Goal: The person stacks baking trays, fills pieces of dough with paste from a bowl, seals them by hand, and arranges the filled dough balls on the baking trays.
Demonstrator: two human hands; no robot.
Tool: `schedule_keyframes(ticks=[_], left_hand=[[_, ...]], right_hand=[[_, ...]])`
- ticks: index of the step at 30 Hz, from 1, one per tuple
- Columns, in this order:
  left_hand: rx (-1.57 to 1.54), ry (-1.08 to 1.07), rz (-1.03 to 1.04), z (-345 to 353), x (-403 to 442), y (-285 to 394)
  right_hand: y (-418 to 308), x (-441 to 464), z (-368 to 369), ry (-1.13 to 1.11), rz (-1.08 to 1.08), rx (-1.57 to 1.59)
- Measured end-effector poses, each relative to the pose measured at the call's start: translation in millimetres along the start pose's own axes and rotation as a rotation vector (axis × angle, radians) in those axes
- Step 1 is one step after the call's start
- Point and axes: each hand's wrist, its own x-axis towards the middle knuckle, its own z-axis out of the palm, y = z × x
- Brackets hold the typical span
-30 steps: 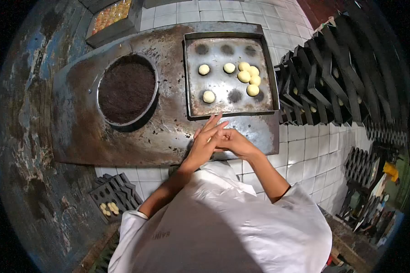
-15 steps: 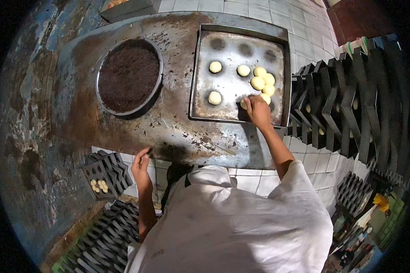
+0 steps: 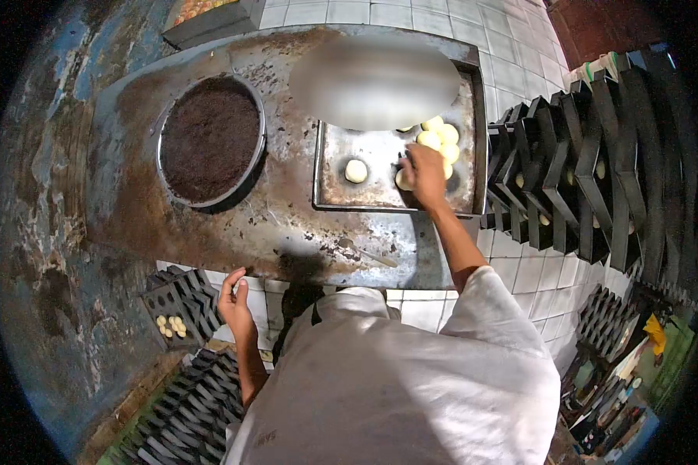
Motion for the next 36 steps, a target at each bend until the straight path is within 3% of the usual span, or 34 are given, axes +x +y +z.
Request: schedule_keyframes(ticks=[2, 4, 7, 9, 12, 13, 15, 16, 17, 19, 21, 23, 25, 27, 28, 29, 31, 32, 33, 35, 36], left_hand=[[-0.016, -0.011, 0.043, 0.1, 5.1, -1.4], [-0.045, -0.008, -0.018, 7.8, 11.1, 1.6], [-0.073, -0.122, 0.031, 40.3, 27.8, 20.4], [-0.069, -0.278, 0.074, 66.1, 40.0, 40.5], [-0.103, -0.498, 0.202, 115.6, 45.8, 80.4], [-0.125, -0.575, 0.157, 134.6, 42.2, 97.4], [-0.149, -0.733, 0.294, 175.0, 33.1, 116.3], [-0.168, -0.803, 0.314, 194.1, 23.9, 127.8], [-0.128, -0.821, 0.424, 212.4, 17.6, 131.1], [-0.305, -0.973, 0.27, 234.1, 0.7, 135.5], [-0.436, -0.859, 0.062, 234.2, -18.5, 133.3], [-0.311, -0.663, 0.099, 226.3, -21.4, 118.4], [-0.384, -0.752, -0.105, 206.2, -17.6, 100.0], [-0.635, -0.882, -0.403, 182.5, -4.2, 79.7], [-0.62, -1.038, -0.112, 163.9, 2.4, 74.1], [-0.626, -1.037, -0.112, 152.2, 9.1, 71.6], [-0.962, -1.044, -0.656, 124.5, 21.7, 64.0], [-0.931, -0.879, -0.652, 113.7, 32.2, 38.7], [-0.955, -0.844, -0.638, 101.8, 40.6, 37.6], [-1.17, -0.753, -0.648, 68.5, 58.9, 33.8], [-1.177, -0.759, -0.68, 53.3, 71.4, 19.1]], right_hand=[[-0.7, -18.9, -28.2, 0.071, 0.122, -0.08], [15.1, -37.7, -35.0, 0.033, 0.251, -0.441], [49.5, -45.6, -23.4, -0.013, 0.19, -0.494], [29.9, -40.8, -51.1, 0.022, 0.182, -0.401], [-14.0, -46.1, -101.3, 0.213, 0.242, -0.126], [-32.4, -52.3, -121.7, 0.221, 0.248, -0.125], [-64.2, -68.5, -151.4, 0.176, 0.334, 0.348], [-70.5, -78.3, -149.0, 0.192, 0.263, 0.522], [-89.0, -85.7, -152.5, 0.102, 0.4, 0.817], [-118.2, -93.4, -150.5, 0.036, 0.409, 1.091], [-137.4, -101.2, -120.5, 0.167, 0.493, 1.115], [-177.0, -102.5, -114.7, 0.333, 0.493, 0.775], [-192.7, -108.8, -76.0, 0.382, 0.516, 0.609], [-199.9, -119.9, -35.6, 0.283, 0.546, 0.664], [-199.1, -125.4, -21.3, 0.185, 0.525, 0.808], [-186.7, -135.2, 14.1, 0.015, 0.478, 1.144], [-186.2, -145.8, 16.4, -0.244, 0.83, 1.739], [-182.8, -155.9, 21.6, -0.139, 0.656, 1.184], [-175.3, -167.1, 30.6, -0.045, 0.438, 0.643], [-168.5, -183.6, 32.0, -0.187, 0.281, -0.085], [-160.3, -195.5, 45.1, -0.187, 0.243, -0.161]])
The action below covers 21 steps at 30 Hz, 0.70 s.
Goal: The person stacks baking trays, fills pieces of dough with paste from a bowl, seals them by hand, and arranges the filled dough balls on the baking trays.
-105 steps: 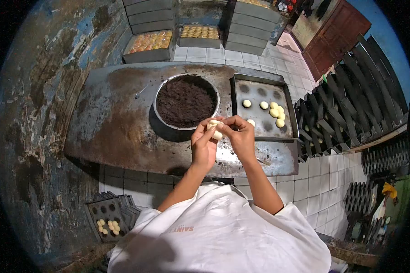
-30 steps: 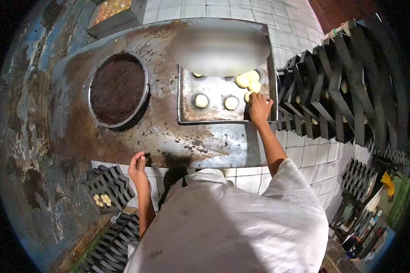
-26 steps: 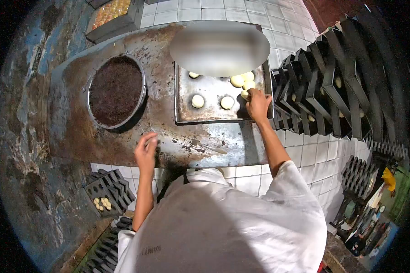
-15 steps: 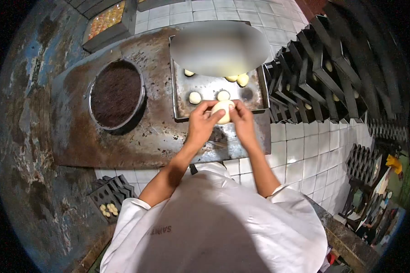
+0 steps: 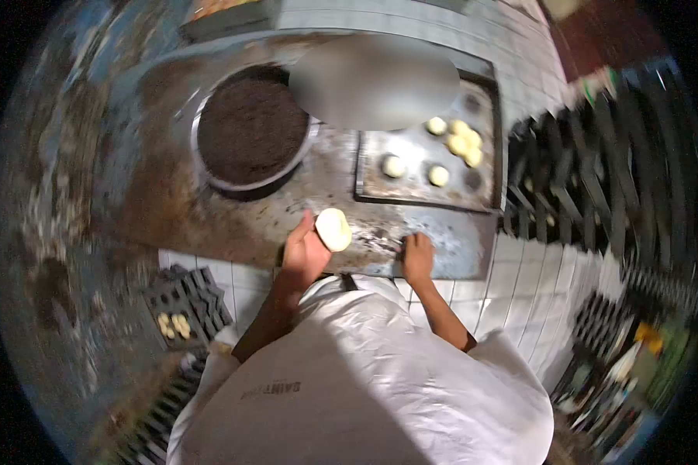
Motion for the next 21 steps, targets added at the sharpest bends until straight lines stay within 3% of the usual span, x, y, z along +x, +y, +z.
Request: schedule_keyframes(ticks=[1, 4, 6, 8, 11, 13, 15, 18, 20, 21], left_hand=[[0.016, 0.012, 0.128, 3.6, -8.7, 11.3], [0.132, 0.347, 0.16, -25.2, -23.4, 50.4], [0.154, 0.452, 0.214, -42.1, -38.7, 81.0], [0.242, 0.621, 0.301, -61.7, -48.5, 108.2], [0.007, 0.551, 0.295, -114.0, -50.4, 138.9], [-0.04, 0.46, 0.315, -116.3, -58.5, 163.7], [-0.08, 0.424, 0.364, -105.2, -69.1, 186.5], [-0.084, 0.416, 0.446, -103.7, -78.3, 203.3], [-0.105, 0.396, 0.468, -110.4, -85.0, 207.3], [-0.122, 0.372, 0.478, -110.8, -88.7, 209.8]], right_hand=[[9.4, -4.1, 16.0, 0.017, -0.032, -0.08], [9.2, 4.1, 13.8, 0.008, -0.17, -0.128], [-21.4, 21.7, -12.0, -0.174, -0.021, 0.034], [-97.6, 53.3, -63.6, -0.148, -0.157, 0.07], [-213.6, 111.3, -105.1, -0.074, -0.384, 0.064], [-267.1, 153.7, -83.4, 0.026, -0.564, 0.03], [-323.8, 187.6, -63.5, -0.05, -0.635, -0.069], [-356.9, 223.8, -12.5, -0.115, -0.717, -0.223], [-366.1, 238.9, 8.4, -0.317, -0.659, -0.353], [-370.6, 242.0, 8.3, -0.315, -0.668, -0.349]])
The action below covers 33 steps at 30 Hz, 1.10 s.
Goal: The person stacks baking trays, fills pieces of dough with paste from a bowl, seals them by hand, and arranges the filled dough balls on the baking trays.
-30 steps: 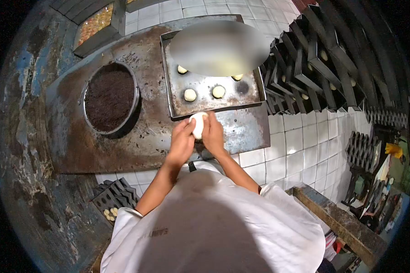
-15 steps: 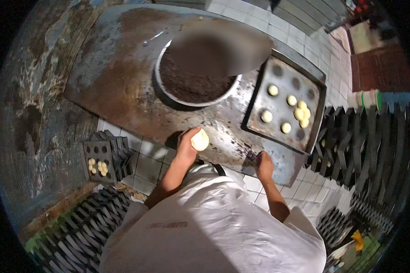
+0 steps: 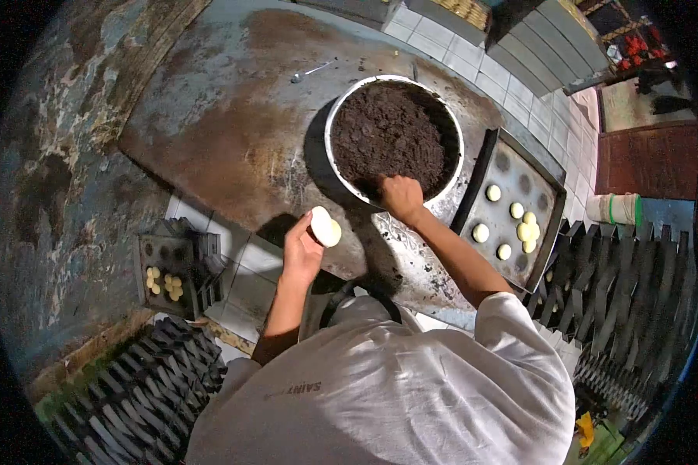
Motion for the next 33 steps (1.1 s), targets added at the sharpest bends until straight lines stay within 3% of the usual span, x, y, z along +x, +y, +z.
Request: schedule_keyframes(ticks=[2, 3, 4, 6, 7, 12, 14, 18, 20, 22, 26, 28, 29, 30, 31, 33], left_hand=[[-0.038, 0.009, 0.001, -0.2, -3.7, 3.1], [-0.066, 0.005, 0.016, 0.7, -4.7, 2.5], [-0.092, -0.002, 0.03, 2.8, -5.9, 1.7], [-0.095, -0.004, 0.019, 11.9, -6.5, -0.3], [-0.101, 0.003, 0.007, 17.5, -6.4, -3.2], [-0.134, -0.128, -0.045, 60.8, -15.0, -39.6], [-0.149, -0.19, -0.118, 87.0, -28.5, -64.5], [-0.168, -0.325, -0.22, 106.8, -39.0, -131.5], [-0.14, -0.29, -0.242, 113.9, -51.3, -160.8], [-0.112, -0.257, -0.251, 121.8, -60.8, -184.3], [-0.126, -0.396, -0.337, 138.0, -86.8, -224.3], [-0.079, -0.38, -0.397, 146.7, -101.0, -245.9], [-0.055, -0.372, -0.434, 150.0, -107.1, -254.5], [-0.041, -0.372, -0.437, 151.4, -112.1, -262.7], [-0.013, -0.406, -0.453, 152.1, -117.3, -270.2], [0.047, -0.455, -0.473, 153.1, -126.3, -283.3]], right_hand=[[8.7, -0.2, -7.0, -0.042, 0.042, 0.116], [21.2, 0.4, 10.3, 0.151, -0.011, 0.211], [35.7, 2.1, 18.0, 0.153, -0.009, 0.21], [59.9, 5.7, 19.6, -0.176, 0.105, 1.007], [49.7, -14.9, -23.8, -0.291, 0.218, 1.257], [53.6, -104.2, -52.7, -0.358, -0.001, 1.672], [44.8, -147.6, -53.7, -0.171, 0.016, 1.693], [61.3, -212.9, 23.4, 0.155, 0.153, 1.601], [79.3, -260.6, 70.5, 0.243, 0.207, 1.531], [88.0, -315.2, 116.3, 0.258, 0.375, 1.745], [121.0, -386.6, 201.9, 0.314, 0.579, 1.712], [129.4, -401.7, 193.8, 0.349, 0.626, 0.886], [132.1, -403.6, 184.6, 0.538, 0.538, 0.773], [135.0, -396.6, 167.2, 0.569, 0.519, 0.693], [131.7, -387.9, 154.4, 0.674, 0.526, 0.791], [127.8, -370.6, 103.5, 0.547, 0.403, 1.553]])
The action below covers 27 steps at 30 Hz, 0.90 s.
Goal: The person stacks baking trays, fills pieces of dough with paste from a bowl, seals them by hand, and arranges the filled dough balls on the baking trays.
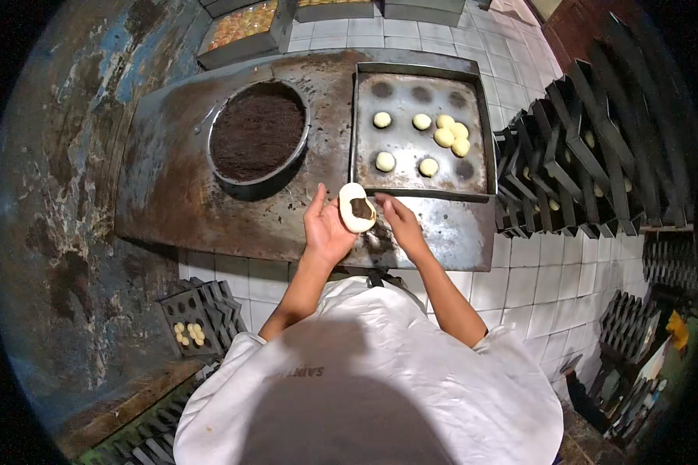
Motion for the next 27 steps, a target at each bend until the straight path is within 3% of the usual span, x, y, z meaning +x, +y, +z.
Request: schedule_keyframes(ticks=[1, 2, 3, 5, 6, 7, 8, 9, 11, 12, 17, 19, 21, 23, 25, 27], left_hand=[[0.005, 0.004, -0.003, -2.7, 0.4, -5.0], [0.045, -0.015, -0.008, -9.9, 1.7, -7.4], [0.085, -0.032, -0.008, -16.5, 2.2, -8.7], [0.132, 0.001, 0.07, -26.5, -0.6, -6.9], [0.378, 0.087, 0.124, -27.3, -5.3, -3.2], [0.62, 0.175, 0.176, -28.1, -10.3, 0.6], [0.714, 0.237, 0.143, -29.3, -17.6, 4.8], [0.709, 0.24, 0.148, -25.0, -21.9, 6.7], [0.719, 0.164, 0.107, -17.7, -27.9, 8.2], [0.713, 0.174, 0.111, -9.5, -30.8, 8.6], [0.937, 0.203, 0.295, -1.4, -43.8, 22.7], [1.008, 0.218, 0.365, 6.4, -50.6, 29.5], [0.928, 0.406, 0.556, 15.4, -54.5, 35.1], [0.938, 0.321, 0.653, 15.7, -60.7, 45.1], [0.648, 0.064, 0.604, 26.2, -72.5, 54.6], [0.648, -0.059, 0.571, 29.3, -86.7, 65.1]], right_hand=[[-27.5, 2.3, 5.1, -0.141, 0.062, 0.33], [-52.6, 3.0, 8.7, -0.219, 0.216, 0.476], [-73.1, 0.9, 8.1, -0.309, 0.232, 0.525], [-90.7, -3.4, 3.7, -0.445, 0.235, 0.467], [-90.0, -3.9, 0.9, -0.457, 0.231, 0.469], [-88.6, -6.0, -3.7, -0.463, 0.106, 0.236], [-87.5, -8.6, -6.0, -0.462, -0.018, 0.001], [-89.2, -11.4, -4.7, -0.469, -0.017, -0.002], [-93.4, -18.2, 0.4, -0.261, -0.4, -0.511], [-97.9, -20.8, 5.3, -0.192, -0.478, -0.549], [-105.1, -20.1, 21.8, -0.113, -0.571, -0.556], [-111.3, -19.0, 30.4, -0.118, -0.448, -0.309], [-125.1, -22.1, 45.0, -0.125, -0.397, -0.276], [-142.1, -30.6, 64.6, -0.062, -0.54, -0.316], [-153.7, -32.8, 75.1, -0.094, -0.553, -0.367], [-166.7, -33.2, 84.2, -0.121, -0.549, -0.441]])
